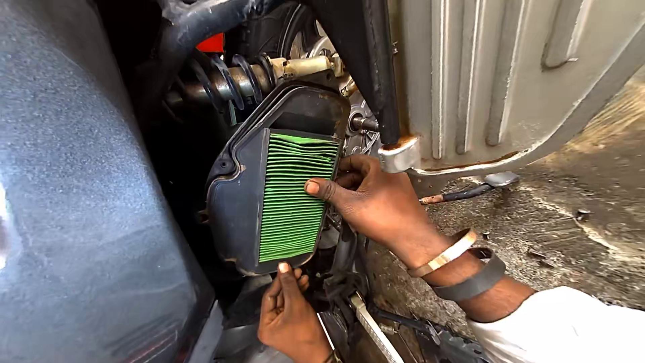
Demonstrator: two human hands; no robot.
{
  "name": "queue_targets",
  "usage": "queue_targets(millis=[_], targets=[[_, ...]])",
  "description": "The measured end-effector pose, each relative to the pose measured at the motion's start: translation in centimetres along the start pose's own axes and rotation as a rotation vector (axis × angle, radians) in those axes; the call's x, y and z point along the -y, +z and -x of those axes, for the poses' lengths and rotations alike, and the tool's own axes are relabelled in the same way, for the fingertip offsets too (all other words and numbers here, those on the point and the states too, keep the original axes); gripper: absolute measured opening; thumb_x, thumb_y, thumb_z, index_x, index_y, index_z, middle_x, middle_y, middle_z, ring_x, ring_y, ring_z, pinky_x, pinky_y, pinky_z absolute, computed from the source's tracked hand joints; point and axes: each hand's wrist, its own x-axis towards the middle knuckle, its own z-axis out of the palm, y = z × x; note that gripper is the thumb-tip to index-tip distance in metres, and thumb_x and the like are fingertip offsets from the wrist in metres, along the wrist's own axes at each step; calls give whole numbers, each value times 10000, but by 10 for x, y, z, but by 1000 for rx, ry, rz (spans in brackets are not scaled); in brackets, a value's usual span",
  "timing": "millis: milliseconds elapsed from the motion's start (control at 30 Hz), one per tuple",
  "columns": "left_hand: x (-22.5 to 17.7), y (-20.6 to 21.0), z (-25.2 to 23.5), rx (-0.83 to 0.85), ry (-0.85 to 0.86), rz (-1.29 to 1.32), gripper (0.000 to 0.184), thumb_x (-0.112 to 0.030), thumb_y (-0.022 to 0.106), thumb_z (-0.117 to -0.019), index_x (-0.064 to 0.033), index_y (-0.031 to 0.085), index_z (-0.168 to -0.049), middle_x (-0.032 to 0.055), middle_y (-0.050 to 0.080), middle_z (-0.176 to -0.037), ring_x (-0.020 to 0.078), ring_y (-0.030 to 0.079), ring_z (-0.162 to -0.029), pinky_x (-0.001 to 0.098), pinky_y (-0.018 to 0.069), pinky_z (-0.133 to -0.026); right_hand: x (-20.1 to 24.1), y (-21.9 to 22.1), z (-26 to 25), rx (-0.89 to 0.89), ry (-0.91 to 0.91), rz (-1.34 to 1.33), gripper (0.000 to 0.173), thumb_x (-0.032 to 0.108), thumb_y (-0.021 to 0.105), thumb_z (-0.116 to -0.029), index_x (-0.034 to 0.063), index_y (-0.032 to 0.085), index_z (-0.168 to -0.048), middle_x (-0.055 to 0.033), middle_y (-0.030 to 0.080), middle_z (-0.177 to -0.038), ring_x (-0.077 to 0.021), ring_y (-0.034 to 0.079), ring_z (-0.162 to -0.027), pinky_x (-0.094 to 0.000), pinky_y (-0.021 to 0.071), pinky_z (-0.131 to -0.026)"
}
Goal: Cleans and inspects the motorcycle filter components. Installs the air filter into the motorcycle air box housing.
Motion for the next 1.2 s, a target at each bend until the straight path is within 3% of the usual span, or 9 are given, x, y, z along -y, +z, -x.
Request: queue_targets(millis=[133,233,433,633,867,967,1033,1133,1200], targets=[[3,1,-3,9,69,25,75,13,666,-944,76,703,-958,41,700,-681,84,701,-578,222,620,-575,-7,5,-13,-231,-191,-1,501,710,731,-790,217,640,-783,73,584,-638,-81,549,-569,-374,465,-561],[3,0,-6,-44,113,51,191,51,671,-926,109,644,-1106,58,705,-800,64,705,-636,212,622,-604,-5,-1,-22,-115,-132,-35,545,697,772,-769,189,657,-930,57,597,-676,-101,572,-615,-395,501,-627],[-10,3,-4,31,198,2,660,35,708,-901,150,374,-1458,271,497,-1387,21,703,-876,142,584,-779,-2,0,-35,-46,-83,-163,585,521,903,-715,127,595,-1018,32,591,-691,-102,578,-628,-359,515,-647],[-6,9,-6,41,5,-8,363,50,705,-908,150,585,-1235,122,714,-898,54,701,-610,202,602,-537,-2,-5,-29,-24,-109,-188,426,461,895,-764,137,625,-829,38,561,-620,-84,522,-544,-316,475,-566],[-5,-3,1,193,-50,89,475,61,621,-953,158,461,-1390,136,733,-1002,81,720,-643,227,622,-577,-3,-33,21,66,-9,-91,491,688,795,-753,227,656,-844,65,580,-655,-87,544,-561,-328,472,-526],[-6,-6,4,220,-94,120,483,39,593,-979,146,440,-1425,152,723,-1085,93,715,-654,234,620,-589,2,-16,17,9,70,25,666,765,773,-705,166,618,-950,-13,579,-672,-196,578,-617,-453,481,-584],[-7,-5,5,220,-90,108,445,-4,590,-995,145,470,-1398,130,722,-1067,77,699,-628,220,612,-579,7,-4,-3,62,79,-41,767,569,872,-744,61,504,-1186,-129,622,-808,-287,626,-740,-511,515,-661],[0,0,3,228,-14,99,417,-16,631,-964,155,509,-1323,106,723,-966,71,704,-641,221,620,-596,10,4,-41,63,22,-284,899,145,986,-556,36,406,-1233,-76,566,-890,-149,583,-763,-357,544,-712],[3,2,2,252,22,83,423,-7,665,-929,135,495,-1290,77,732,-896,64,704,-624,214,615,-582,11,2,-42,94,17,-321,985,144,986,-537,59,377,-1306,-93,598,-916,-175,628,-777,-384,574,-712]])
